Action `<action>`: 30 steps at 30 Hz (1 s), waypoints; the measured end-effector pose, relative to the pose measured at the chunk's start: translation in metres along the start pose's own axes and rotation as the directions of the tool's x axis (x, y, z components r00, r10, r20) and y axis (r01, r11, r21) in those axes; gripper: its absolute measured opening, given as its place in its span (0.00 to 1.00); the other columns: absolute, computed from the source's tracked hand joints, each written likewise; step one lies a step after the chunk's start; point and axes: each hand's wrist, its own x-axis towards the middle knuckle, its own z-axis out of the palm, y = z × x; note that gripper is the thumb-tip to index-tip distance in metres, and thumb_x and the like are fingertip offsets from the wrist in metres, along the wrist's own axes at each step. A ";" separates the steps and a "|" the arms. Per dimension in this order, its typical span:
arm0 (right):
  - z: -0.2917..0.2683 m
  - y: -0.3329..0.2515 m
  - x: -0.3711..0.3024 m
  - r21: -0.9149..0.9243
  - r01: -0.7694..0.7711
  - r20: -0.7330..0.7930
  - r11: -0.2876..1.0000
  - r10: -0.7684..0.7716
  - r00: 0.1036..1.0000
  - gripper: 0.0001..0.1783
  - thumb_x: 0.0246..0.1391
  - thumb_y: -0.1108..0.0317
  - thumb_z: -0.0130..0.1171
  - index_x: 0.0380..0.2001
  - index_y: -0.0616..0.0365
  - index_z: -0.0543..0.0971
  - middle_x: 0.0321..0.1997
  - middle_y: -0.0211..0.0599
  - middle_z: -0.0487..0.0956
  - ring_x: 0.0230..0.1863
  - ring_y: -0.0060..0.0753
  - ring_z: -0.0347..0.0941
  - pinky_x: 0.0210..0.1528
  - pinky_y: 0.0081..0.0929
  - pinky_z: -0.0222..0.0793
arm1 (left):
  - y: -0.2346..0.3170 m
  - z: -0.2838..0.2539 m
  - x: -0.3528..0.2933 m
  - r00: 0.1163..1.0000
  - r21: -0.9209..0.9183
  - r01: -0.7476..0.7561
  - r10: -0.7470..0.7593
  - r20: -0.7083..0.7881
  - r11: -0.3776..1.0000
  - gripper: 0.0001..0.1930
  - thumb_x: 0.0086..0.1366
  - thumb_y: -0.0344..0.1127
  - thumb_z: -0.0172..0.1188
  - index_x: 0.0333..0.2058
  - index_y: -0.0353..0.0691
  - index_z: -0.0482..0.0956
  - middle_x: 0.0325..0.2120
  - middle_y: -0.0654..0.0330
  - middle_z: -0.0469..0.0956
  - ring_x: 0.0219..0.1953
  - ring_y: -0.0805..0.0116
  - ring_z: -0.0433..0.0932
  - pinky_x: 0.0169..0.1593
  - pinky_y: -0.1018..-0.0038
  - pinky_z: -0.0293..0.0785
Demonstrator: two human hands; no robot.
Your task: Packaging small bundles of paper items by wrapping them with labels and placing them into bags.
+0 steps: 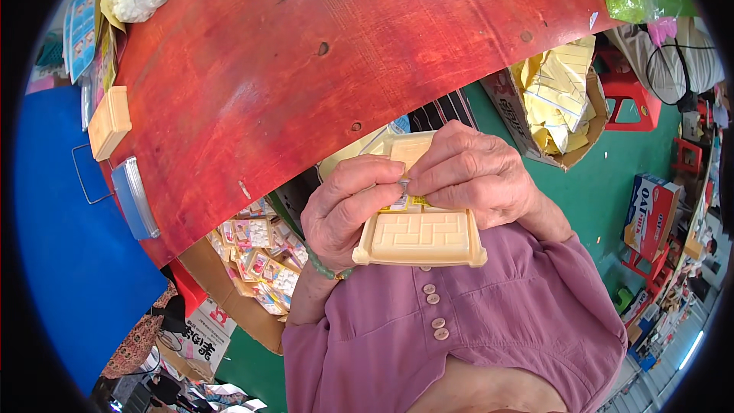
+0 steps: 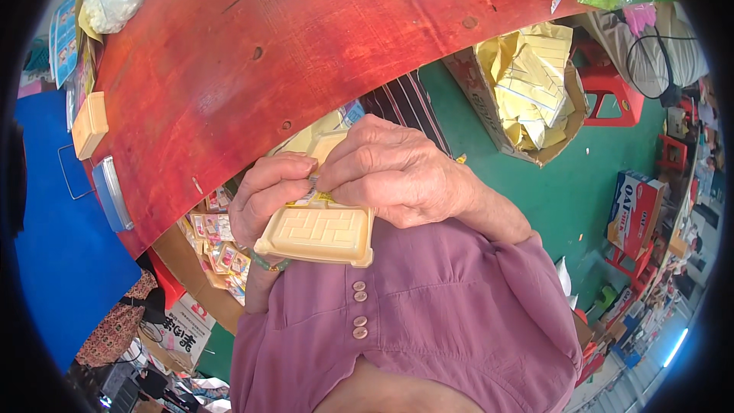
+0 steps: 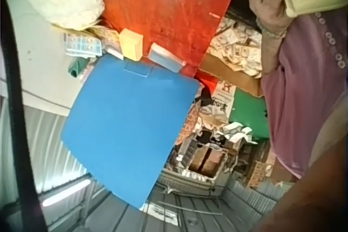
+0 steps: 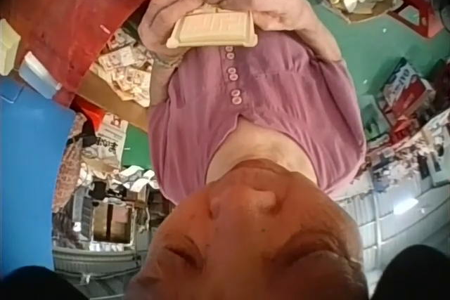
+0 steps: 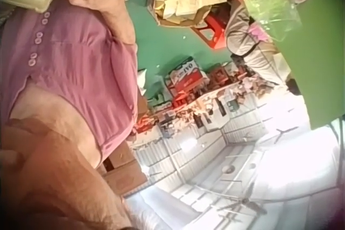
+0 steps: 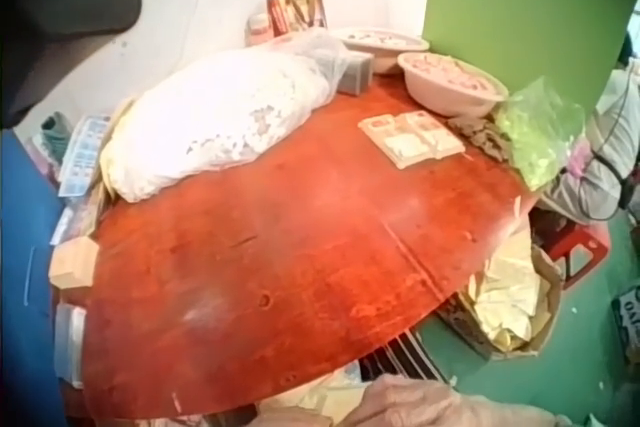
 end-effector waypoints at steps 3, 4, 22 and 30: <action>-0.003 0.000 0.002 0.000 0.009 0.047 1.000 -0.009 0.999 0.11 0.44 0.69 0.67 0.31 0.61 0.78 0.36 0.40 0.81 0.36 0.41 0.78 0.35 0.35 0.70 | 0.003 -0.002 0.001 1.000 -0.039 0.029 -0.029 -0.008 0.999 0.17 0.44 0.31 0.68 0.36 0.34 0.79 0.37 0.49 0.78 0.39 0.55 0.80 0.42 0.65 0.79; -0.003 0.000 0.003 -0.001 0.008 0.046 1.000 -0.008 0.999 0.11 0.44 0.69 0.67 0.31 0.61 0.78 0.36 0.40 0.81 0.36 0.41 0.78 0.35 0.35 0.70 | 0.001 -0.002 0.001 1.000 -0.040 0.029 -0.029 -0.007 0.999 0.17 0.44 0.31 0.68 0.36 0.34 0.79 0.37 0.49 0.78 0.39 0.55 0.80 0.42 0.65 0.79; 0.010 -0.003 -0.003 -0.118 -0.023 -0.119 0.993 0.009 0.993 0.15 0.43 0.63 0.69 0.33 0.58 0.80 0.37 0.37 0.77 0.37 0.40 0.74 0.38 0.37 0.68 | 0.006 -0.008 0.002 0.979 0.324 -0.200 0.199 0.037 0.925 0.18 0.42 0.26 0.67 0.36 0.40 0.79 0.40 0.57 0.76 0.39 0.58 0.79 0.37 0.68 0.82; 0.012 0.000 0.011 -0.111 0.016 -0.021 0.994 -0.018 1.000 0.15 0.41 0.65 0.66 0.31 0.63 0.81 0.35 0.41 0.80 0.34 0.40 0.75 0.36 0.35 0.68 | 0.006 -0.013 -0.001 0.985 0.302 -0.170 0.161 0.056 0.938 0.16 0.46 0.31 0.64 0.36 0.35 0.78 0.38 0.53 0.79 0.41 0.56 0.80 0.40 0.65 0.80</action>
